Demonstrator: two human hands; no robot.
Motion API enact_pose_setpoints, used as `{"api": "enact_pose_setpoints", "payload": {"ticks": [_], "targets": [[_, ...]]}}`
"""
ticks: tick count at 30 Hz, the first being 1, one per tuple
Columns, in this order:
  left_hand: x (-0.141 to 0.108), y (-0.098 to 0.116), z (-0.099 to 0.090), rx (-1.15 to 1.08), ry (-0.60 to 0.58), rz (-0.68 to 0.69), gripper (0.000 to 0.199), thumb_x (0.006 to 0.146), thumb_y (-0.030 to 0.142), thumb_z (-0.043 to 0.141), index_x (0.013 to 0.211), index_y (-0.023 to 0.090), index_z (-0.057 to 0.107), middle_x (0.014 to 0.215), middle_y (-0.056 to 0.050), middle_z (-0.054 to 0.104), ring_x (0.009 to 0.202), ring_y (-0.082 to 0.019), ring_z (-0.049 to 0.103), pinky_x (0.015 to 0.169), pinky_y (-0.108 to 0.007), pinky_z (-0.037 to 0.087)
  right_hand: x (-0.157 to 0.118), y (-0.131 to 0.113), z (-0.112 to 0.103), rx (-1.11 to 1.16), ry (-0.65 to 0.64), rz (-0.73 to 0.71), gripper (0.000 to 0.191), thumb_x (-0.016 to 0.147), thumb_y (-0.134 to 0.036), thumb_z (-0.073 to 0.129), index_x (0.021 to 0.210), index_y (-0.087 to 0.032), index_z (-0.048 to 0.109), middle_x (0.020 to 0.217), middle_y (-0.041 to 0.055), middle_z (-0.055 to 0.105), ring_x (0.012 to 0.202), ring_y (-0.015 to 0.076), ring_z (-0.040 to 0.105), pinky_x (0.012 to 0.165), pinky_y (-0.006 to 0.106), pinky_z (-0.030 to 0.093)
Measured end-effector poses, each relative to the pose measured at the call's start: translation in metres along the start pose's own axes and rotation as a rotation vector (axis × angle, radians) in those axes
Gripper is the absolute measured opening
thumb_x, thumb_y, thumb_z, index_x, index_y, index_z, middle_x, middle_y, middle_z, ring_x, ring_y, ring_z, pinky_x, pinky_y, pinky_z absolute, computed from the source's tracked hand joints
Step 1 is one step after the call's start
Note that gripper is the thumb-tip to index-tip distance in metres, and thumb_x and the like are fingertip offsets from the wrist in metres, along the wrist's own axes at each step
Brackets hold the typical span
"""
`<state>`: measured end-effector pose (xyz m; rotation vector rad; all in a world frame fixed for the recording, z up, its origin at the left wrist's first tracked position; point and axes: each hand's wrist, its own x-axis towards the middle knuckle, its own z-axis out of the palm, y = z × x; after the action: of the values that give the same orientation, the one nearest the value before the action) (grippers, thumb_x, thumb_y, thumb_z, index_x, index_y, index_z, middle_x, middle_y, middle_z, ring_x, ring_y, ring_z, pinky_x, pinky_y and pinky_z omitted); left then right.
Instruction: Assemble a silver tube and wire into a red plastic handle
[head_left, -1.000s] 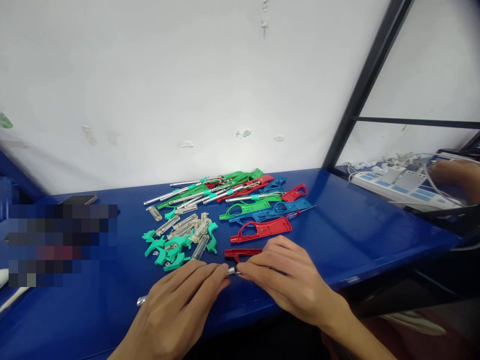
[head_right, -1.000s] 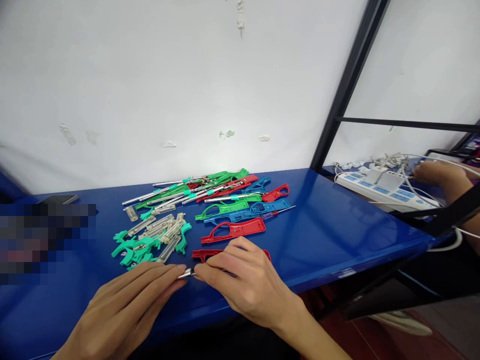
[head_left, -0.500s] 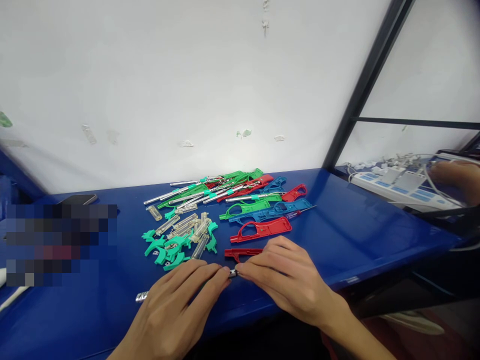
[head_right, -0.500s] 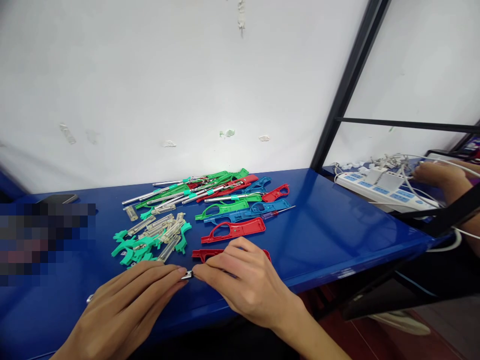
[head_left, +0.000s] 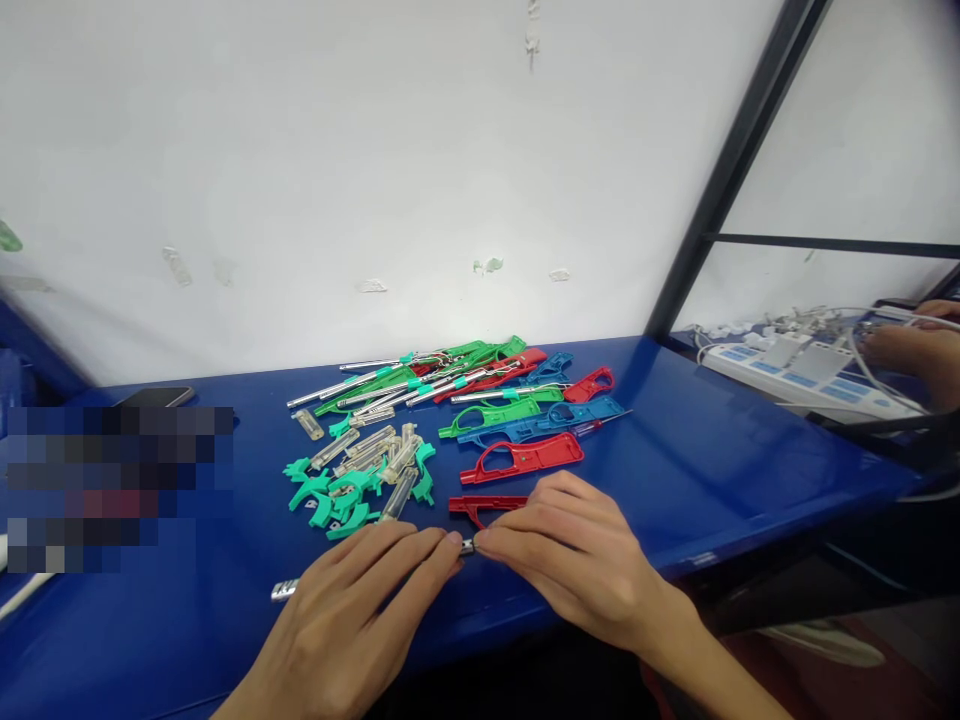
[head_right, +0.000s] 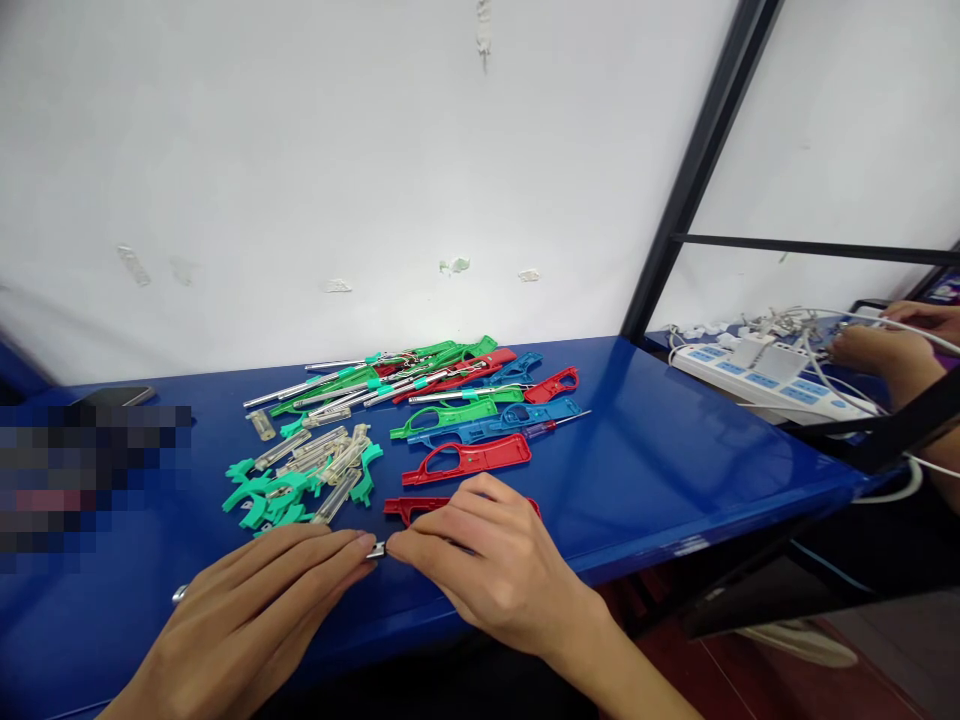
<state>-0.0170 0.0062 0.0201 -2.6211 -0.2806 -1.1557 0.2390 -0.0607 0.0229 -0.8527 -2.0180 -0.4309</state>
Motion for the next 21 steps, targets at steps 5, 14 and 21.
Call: {"api": "enact_pose_setpoints", "payload": {"ticks": [5, 14, 21], "targets": [[0.0023, 0.0002, -0.0009, -0.02, 0.004, 0.006, 0.029, 0.114, 0.006, 0.051, 0.125, 0.014, 0.075, 0.113, -0.004, 0.085, 0.101, -0.018, 0.077, 0.094, -0.031, 0.06, 0.0002, -0.0006, -0.0001, 0.007, 0.005, 0.012, 0.011, 0.107, -0.01, 0.069, 0.112, -0.016, 0.077, 0.094, 0.0033, 0.085, 0.072, 0.0136, 0.069, 0.071, 0.034, 0.05], [0.0081, 0.0019, -0.0005, 0.042, -0.04, -0.002, 0.048, 0.106, -0.007, 0.041, 0.13, 0.019, 0.073, 0.112, 0.001, 0.083, 0.099, -0.016, 0.076, 0.094, -0.029, 0.055, -0.0007, -0.0006, 0.0018, 0.047, 0.001, 0.016, 0.012, 0.106, -0.009, 0.069, 0.116, -0.014, 0.075, 0.093, 0.0047, 0.082, 0.075, 0.0155, 0.069, 0.072, 0.034, 0.053], [0.0076, 0.0023, 0.0002, 0.073, -0.085, -0.023, 0.048, 0.106, -0.005, 0.038, 0.13, 0.02, 0.07, 0.111, -0.001, 0.081, 0.104, -0.018, 0.077, 0.093, -0.029, 0.057, -0.0008, -0.0005, 0.0011, 0.089, -0.036, 0.049, 0.014, 0.107, -0.012, 0.068, 0.121, -0.016, 0.072, 0.096, 0.005, 0.082, 0.079, 0.0168, 0.072, 0.075, 0.034, 0.055]]}}
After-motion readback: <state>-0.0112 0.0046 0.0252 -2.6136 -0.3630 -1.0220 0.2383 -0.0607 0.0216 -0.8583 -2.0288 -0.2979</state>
